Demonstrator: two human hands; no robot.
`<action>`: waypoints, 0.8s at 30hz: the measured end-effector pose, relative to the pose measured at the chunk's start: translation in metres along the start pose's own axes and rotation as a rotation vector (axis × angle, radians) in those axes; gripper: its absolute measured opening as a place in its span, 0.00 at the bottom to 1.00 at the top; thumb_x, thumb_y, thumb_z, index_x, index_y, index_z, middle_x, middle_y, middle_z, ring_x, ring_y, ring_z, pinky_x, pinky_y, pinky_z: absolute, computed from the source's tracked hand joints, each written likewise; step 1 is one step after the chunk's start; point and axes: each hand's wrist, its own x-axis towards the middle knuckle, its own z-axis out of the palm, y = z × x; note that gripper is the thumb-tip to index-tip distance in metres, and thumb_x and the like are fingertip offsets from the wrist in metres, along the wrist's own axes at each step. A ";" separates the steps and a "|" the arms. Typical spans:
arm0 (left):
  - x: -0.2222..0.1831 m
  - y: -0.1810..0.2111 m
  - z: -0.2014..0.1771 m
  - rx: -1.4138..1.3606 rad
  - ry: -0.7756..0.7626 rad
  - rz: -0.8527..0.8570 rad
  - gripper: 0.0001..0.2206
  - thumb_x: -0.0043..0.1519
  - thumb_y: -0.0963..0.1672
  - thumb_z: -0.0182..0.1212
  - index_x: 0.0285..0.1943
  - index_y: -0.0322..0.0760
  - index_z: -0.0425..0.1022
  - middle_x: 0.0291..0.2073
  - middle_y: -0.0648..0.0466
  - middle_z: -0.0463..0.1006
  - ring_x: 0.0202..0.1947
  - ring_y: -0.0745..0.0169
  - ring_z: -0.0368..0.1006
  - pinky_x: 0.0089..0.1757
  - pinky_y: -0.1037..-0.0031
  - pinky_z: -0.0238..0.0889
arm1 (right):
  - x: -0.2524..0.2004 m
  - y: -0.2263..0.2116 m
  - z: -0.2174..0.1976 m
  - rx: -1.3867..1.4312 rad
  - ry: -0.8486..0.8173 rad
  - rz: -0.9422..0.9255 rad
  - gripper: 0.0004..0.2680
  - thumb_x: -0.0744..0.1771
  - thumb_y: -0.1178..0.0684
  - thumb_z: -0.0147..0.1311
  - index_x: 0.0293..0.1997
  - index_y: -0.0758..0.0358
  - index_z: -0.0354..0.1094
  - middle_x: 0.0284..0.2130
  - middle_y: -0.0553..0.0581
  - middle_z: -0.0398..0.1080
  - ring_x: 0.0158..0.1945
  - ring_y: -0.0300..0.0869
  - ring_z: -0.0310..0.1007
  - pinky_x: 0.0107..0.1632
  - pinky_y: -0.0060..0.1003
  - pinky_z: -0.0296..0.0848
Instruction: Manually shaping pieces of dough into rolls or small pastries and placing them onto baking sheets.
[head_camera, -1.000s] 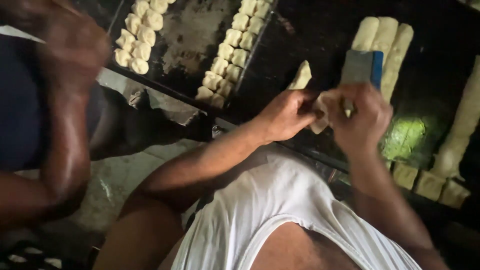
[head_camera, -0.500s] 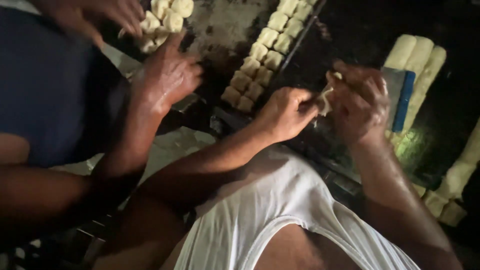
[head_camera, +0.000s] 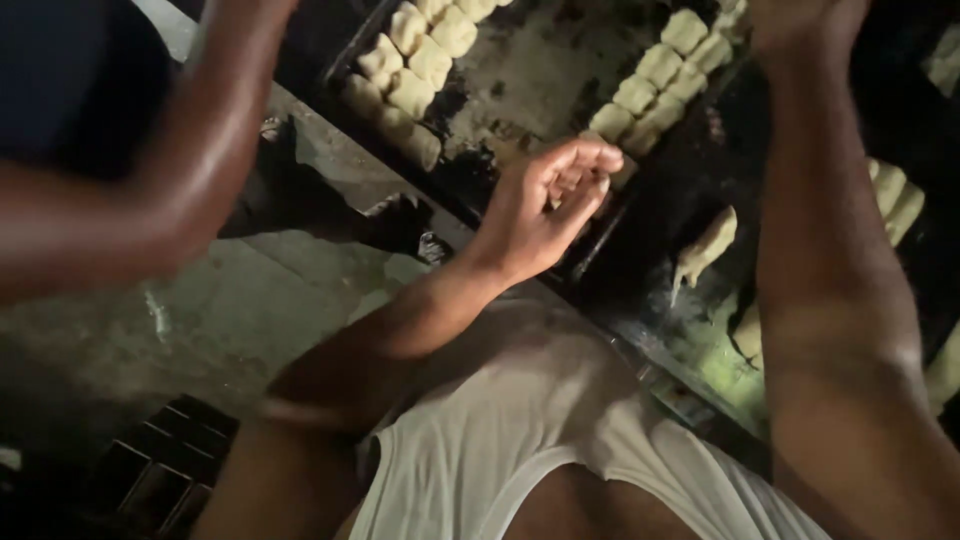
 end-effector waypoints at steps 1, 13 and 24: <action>-0.002 0.004 -0.006 -0.002 0.015 -0.040 0.11 0.70 0.40 0.59 0.61 0.32 0.73 0.51 0.51 0.83 0.51 0.68 0.79 0.48 0.76 0.74 | 0.006 0.006 0.006 -0.363 -0.013 -0.073 0.04 0.74 0.57 0.55 0.51 0.67 0.71 0.44 0.60 0.75 0.45 0.44 0.78 0.41 0.34 0.76; -0.025 0.019 -0.049 0.010 0.092 -0.091 0.07 0.69 0.39 0.62 0.53 0.30 0.76 0.36 0.58 0.78 0.29 0.82 0.68 0.30 0.85 0.61 | 0.005 0.081 0.008 -1.269 -0.294 -0.125 0.09 0.73 0.49 0.55 0.58 0.59 0.70 0.52 0.62 0.71 0.45 0.55 0.73 0.40 0.53 0.74; -0.022 0.034 -0.022 0.153 0.039 -0.014 0.05 0.68 0.37 0.62 0.51 0.31 0.78 0.33 0.59 0.77 0.28 0.81 0.67 0.30 0.85 0.58 | -0.152 -0.051 -0.160 -0.462 -0.050 0.264 0.08 0.80 0.60 0.45 0.62 0.63 0.73 0.45 0.62 0.74 0.37 0.48 0.68 0.42 0.45 0.69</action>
